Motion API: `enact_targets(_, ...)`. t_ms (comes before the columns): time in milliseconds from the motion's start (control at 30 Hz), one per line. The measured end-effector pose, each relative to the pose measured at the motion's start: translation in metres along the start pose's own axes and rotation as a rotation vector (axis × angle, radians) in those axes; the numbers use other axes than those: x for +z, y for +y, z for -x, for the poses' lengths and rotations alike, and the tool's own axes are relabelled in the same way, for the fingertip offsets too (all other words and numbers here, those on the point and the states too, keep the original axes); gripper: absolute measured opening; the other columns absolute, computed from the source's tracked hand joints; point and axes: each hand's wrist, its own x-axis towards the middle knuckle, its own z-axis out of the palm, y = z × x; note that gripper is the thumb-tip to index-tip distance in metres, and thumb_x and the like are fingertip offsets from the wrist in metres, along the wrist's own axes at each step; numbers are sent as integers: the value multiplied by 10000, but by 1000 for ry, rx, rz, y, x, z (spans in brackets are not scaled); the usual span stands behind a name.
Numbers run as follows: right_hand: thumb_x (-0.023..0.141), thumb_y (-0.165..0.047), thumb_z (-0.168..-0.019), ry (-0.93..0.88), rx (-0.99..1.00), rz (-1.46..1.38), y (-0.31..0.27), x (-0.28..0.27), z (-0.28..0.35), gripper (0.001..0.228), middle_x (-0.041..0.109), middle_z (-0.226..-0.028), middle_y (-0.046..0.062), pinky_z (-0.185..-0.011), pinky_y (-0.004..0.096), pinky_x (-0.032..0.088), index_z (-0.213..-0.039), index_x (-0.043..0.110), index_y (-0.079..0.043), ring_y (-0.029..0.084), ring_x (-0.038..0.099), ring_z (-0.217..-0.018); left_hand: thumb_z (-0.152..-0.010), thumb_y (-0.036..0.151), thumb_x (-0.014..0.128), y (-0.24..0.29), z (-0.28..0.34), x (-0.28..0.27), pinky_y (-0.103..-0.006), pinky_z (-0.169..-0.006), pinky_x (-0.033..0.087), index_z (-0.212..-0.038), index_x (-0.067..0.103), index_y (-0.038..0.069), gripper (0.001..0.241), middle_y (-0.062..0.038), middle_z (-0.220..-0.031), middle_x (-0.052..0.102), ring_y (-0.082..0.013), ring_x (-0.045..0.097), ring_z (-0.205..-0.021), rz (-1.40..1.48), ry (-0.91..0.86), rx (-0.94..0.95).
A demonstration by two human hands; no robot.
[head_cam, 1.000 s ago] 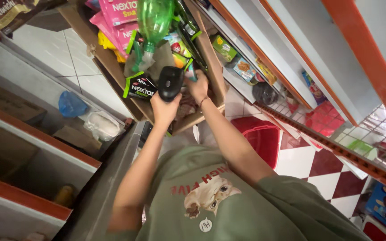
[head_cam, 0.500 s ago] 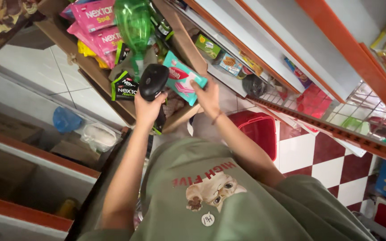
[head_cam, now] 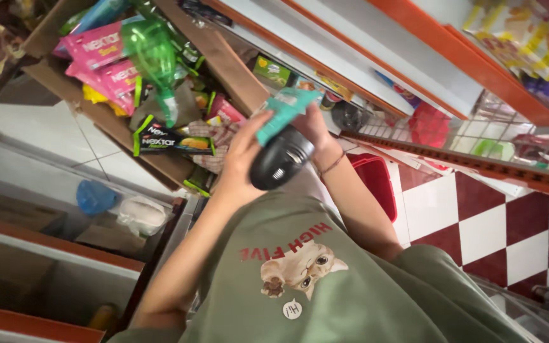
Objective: The person scans snacks one at a time with a barcode scanner and places them onto a shelf in a convenience store.
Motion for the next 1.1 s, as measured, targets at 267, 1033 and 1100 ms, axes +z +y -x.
enact_targets(267, 488, -602, -955, -254, -29, -263, -51, 31, 67, 855, 466, -1534, 327, -1106, 573, 484, -1614, 356, -74, 482, 591, -1286, -590, 241, 878, 44, -22, 23, -637, -1238, 149, -1146, 713, 5, 626, -131, -1642, 319, -429, 254, -1536, -104, -483, 178)
enact_targets(1033, 487, -649, -1082, -353, 85, -193, -119, -69, 137, 763, 610, -1360, 306, -785, 643, 568, -1586, 432, -79, 502, 669, -987, -679, 30, 731, 71, -51, 78, -401, -802, 531, -1069, 658, -11, 399, -155, -960, 620, -362, 650, -904, -67, -168, -106)
enact_targets(1100, 499, -605, -1082, -352, 32, -215, -121, -58, 142, 744, 612, -1357, 277, -829, 609, 559, -1599, 425, -74, 455, 650, -1010, -592, 68, 781, 73, -48, 84, -412, -835, 487, -1057, 674, -17, 485, -158, -981, 625, -359, 628, -932, -128, -186, -90)
